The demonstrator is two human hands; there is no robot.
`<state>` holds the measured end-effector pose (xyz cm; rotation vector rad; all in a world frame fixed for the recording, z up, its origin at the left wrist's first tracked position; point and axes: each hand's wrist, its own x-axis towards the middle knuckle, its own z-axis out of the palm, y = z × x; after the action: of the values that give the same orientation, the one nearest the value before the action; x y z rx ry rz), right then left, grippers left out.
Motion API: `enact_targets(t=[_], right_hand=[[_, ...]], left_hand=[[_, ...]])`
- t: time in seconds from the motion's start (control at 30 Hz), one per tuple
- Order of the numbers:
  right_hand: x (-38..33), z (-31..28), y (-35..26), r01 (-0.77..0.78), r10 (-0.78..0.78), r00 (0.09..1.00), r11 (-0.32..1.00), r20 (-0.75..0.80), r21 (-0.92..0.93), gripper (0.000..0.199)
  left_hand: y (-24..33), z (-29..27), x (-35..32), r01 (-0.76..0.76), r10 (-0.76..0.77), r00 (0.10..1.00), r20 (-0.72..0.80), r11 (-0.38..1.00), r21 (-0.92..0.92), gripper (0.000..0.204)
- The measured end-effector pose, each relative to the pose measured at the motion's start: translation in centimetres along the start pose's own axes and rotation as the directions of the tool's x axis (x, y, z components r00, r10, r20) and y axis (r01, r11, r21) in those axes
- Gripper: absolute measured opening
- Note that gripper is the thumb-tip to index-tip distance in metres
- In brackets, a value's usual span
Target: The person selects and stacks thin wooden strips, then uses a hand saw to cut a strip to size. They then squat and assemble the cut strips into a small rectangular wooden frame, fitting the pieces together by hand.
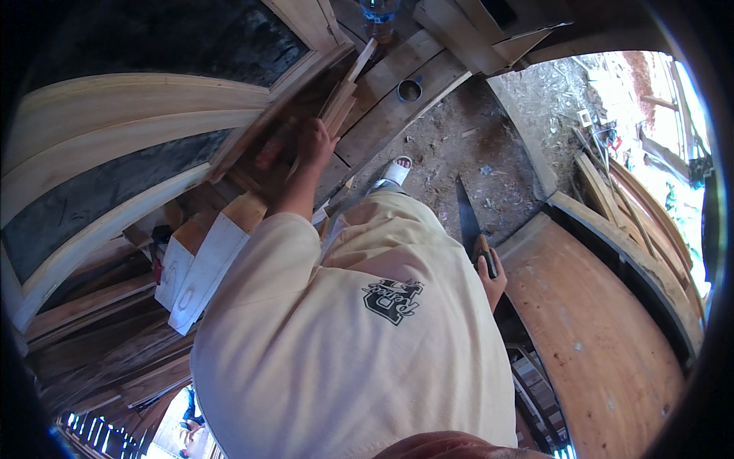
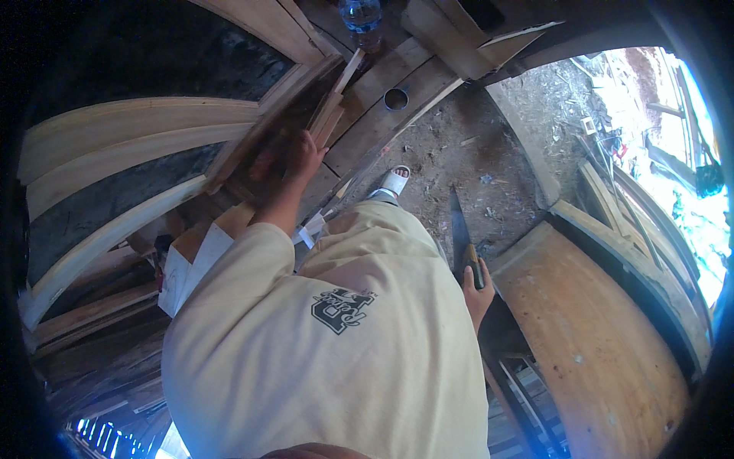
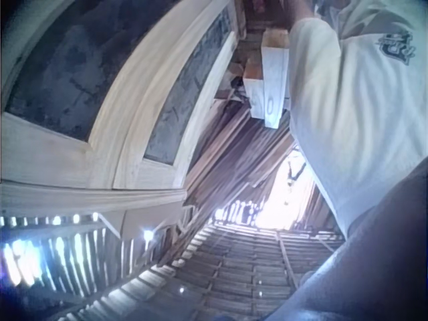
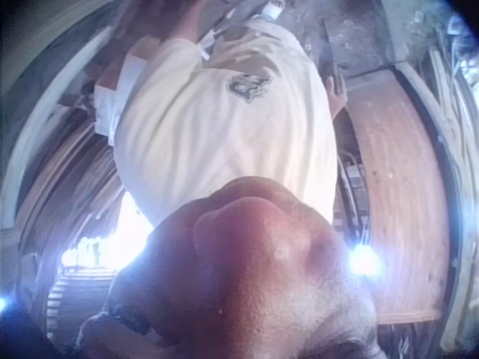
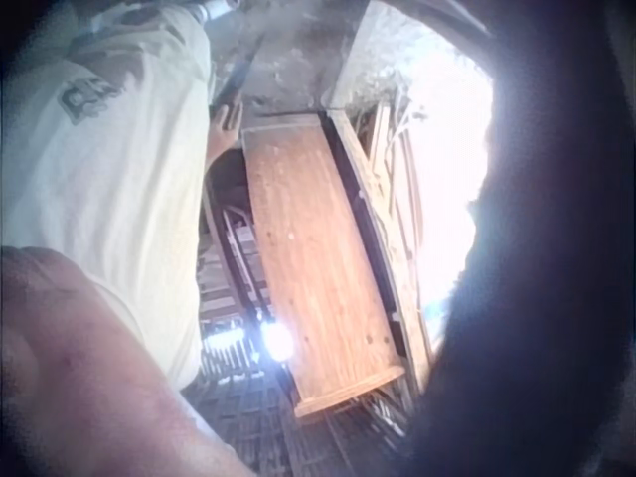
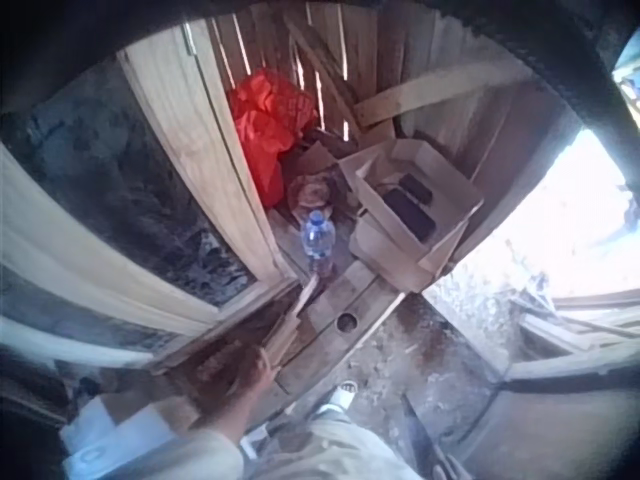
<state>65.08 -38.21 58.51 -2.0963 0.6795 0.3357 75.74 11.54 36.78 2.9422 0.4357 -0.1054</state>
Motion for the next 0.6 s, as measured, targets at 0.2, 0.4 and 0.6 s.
enact_targets(t=[0.2, 0.4, 0.6], right_hand=[[-0.2, -0.4, -1.7, -0.035, 0.035, 0.999, 0.999, 0.013, 0.004, 0.045], [0.6, -0.7, 0.8, 0.052, -0.052, 0.998, 0.999, -0.024, -0.005, 0.044], [0.5, -1.1, 1.6, 0.062, -0.062, 0.998, 0.998, -0.032, -0.002, 0.043]], left_hand=[[1.3, 1.5, -0.7, -0.055, 0.078, 0.989, -0.129, 0.984, 0.170, 0.041], [2.4, 1.0, -0.1, 0.040, -0.037, 0.999, -0.039, 0.996, 0.084, 0.031], [2.8, -0.4, 0.5, 0.060, -0.060, 0.998, -0.003, 0.996, 0.060, 0.033]])
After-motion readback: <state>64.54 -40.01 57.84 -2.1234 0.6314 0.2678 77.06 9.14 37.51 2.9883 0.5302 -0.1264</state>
